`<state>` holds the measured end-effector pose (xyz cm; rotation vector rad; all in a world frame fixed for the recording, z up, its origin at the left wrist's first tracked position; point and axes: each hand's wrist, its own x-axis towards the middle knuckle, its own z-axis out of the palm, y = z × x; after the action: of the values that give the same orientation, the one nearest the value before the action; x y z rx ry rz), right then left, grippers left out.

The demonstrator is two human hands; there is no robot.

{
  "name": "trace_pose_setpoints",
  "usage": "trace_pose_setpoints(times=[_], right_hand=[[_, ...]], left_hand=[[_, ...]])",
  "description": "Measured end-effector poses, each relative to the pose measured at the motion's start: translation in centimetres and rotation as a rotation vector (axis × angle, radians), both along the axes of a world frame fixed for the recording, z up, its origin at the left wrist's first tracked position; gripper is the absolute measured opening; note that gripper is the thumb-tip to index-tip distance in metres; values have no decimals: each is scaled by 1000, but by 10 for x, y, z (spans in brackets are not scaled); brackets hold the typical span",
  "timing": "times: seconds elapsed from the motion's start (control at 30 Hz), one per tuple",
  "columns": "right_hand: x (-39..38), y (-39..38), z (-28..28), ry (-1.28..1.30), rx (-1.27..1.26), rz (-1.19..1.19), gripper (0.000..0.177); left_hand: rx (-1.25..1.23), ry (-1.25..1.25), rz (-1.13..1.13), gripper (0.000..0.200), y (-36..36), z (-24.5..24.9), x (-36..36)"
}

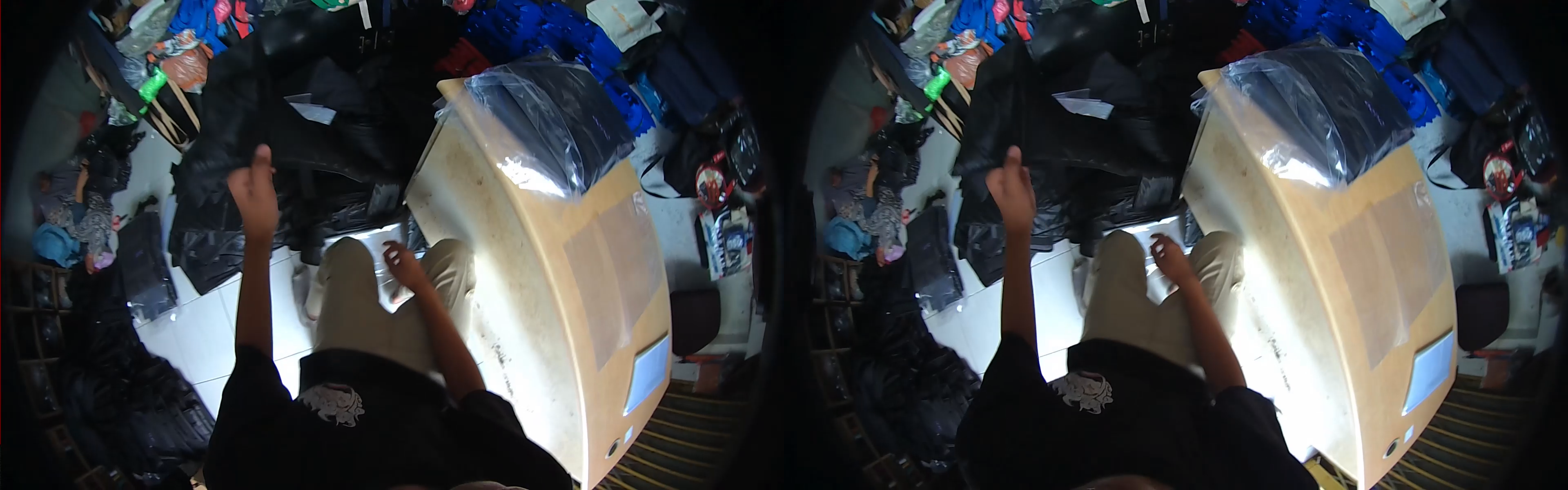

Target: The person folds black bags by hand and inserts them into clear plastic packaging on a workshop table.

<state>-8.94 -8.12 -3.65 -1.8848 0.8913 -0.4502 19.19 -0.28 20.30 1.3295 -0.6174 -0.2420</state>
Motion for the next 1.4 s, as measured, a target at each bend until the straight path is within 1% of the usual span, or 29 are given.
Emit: trace_pose_setpoints(times=[0.03, 0.07, 0.1, 0.17, 0.2, 0.23, 0.27, 0.3, 0.37, 0.4, 0.43, 0.53, 0.57, 0.6, 0.63, 0.67, 0.73, 0.8, 0.87, 0.93, 1.0, 1.07, 1.13, 1.2, 1.27, 1.3, 1.33, 1.37, 1.4], right_hand=[[2, 5, 25, -98, -49, -87, 24], [0, 9, 45, -189, -109, -151, 26], [-2, 8, 64, -272, -73, -218, 26], [-3, 11, 116, -418, -29, -273, 27], [-5, 12, 140, -504, -34, -271, 29], [-4, 16, 174, -555, -60, -258, 35], [-7, 19, 213, -607, -88, -252, 42], [-14, 20, 251, -540, -118, -171, 61], [-16, 17, 296, -635, -283, -3, 79], [-16, 14, 312, -733, -287, 125, 87], [-17, 15, 328, -827, -270, 225, 90], [-22, 24, 361, -972, -234, 528, 80], [-24, 22, 358, -850, -259, 605, 82], [-34, 39, 378, -885, -319, 684, 86], [-45, 52, 387, -862, -410, 677, 88], [-55, 62, 393, -843, -360, 733, 82], [-86, 79, 397, -867, -368, 681, 73], [-126, 99, 400, -856, -413, 331, 61], [-160, 121, 405, -1063, -397, -27, 44], [-201, 126, 401, -1041, -462, -280, 39], [-240, 143, 422, -937, -581, -528, 36], [-274, 148, 442, -793, -477, -716, 39], [-301, 131, 454, -775, -482, -899, 39], [-331, 105, 459, -841, -396, -985, 39], [-370, 71, 452, -828, -217, -1094, 40], [-397, 48, 439, -749, -145, -1140, 42], [-419, 30, 422, -717, -133, -1119, 42], [-430, 17, 409, -647, -91, -1297, 41], [-442, 7, 391, -594, -64, -1375, 41]], left_hand=[[-192, 65, -134, 43, 9, 20, 13], [-200, 30, -144, 43, 25, 50, 14], [-192, 88, -163, 38, 43, 83, 11], [-286, 94, -150, 25, 63, 119, 13], [-387, 43, -120, 28, 69, 133, 22], [-498, 216, -314, 38, 80, 157, 22], [-530, 235, -339, 46, 88, 176, 26], [-581, 94, -127, 46, 88, 194, 25], [-611, 179, -634, 48, 116, 241, 45], [-626, 132, -672, 48, 118, 264, 34], [-641, 87, -636, 48, 114, 282, 20], [-650, 30, -684, 47, 112, 319, -13], [-660, 19, -715, 47, 108, 329, -25], [-662, 13, -743, 47, 102, 336, -37], [-673, 13, -771, 47, 98, 342, -47], [-672, 13, -800, 46, 88, 346, -59], [-668, 30, -867, 46, 65, 353, -86], [-658, 60, -949, 46, 36, 354, -118], [-647, 103, -1035, 45, 5, 354, -154], [-625, 147, -1117, 45, -30, 350, -197], [-588, 193, -1197, 45, -65, 345, -242], [-537, 245, -1281, 45, -105, 338, -291], [-476, 298, -1339, 44, -143, 326, -333], [-376, 349, -1392, 44, -187, 308, -380], [-207, 414, -1420, 44, -235, 287, -420], [-78, 457, -1433, 44, -252, 272, -433], [49, 510, -1483, 43, -264, 255, -439], [149, 808, -1999, 43, -301, 211, -428], [430, 953, -2465, 43, -337, 167, -416]])
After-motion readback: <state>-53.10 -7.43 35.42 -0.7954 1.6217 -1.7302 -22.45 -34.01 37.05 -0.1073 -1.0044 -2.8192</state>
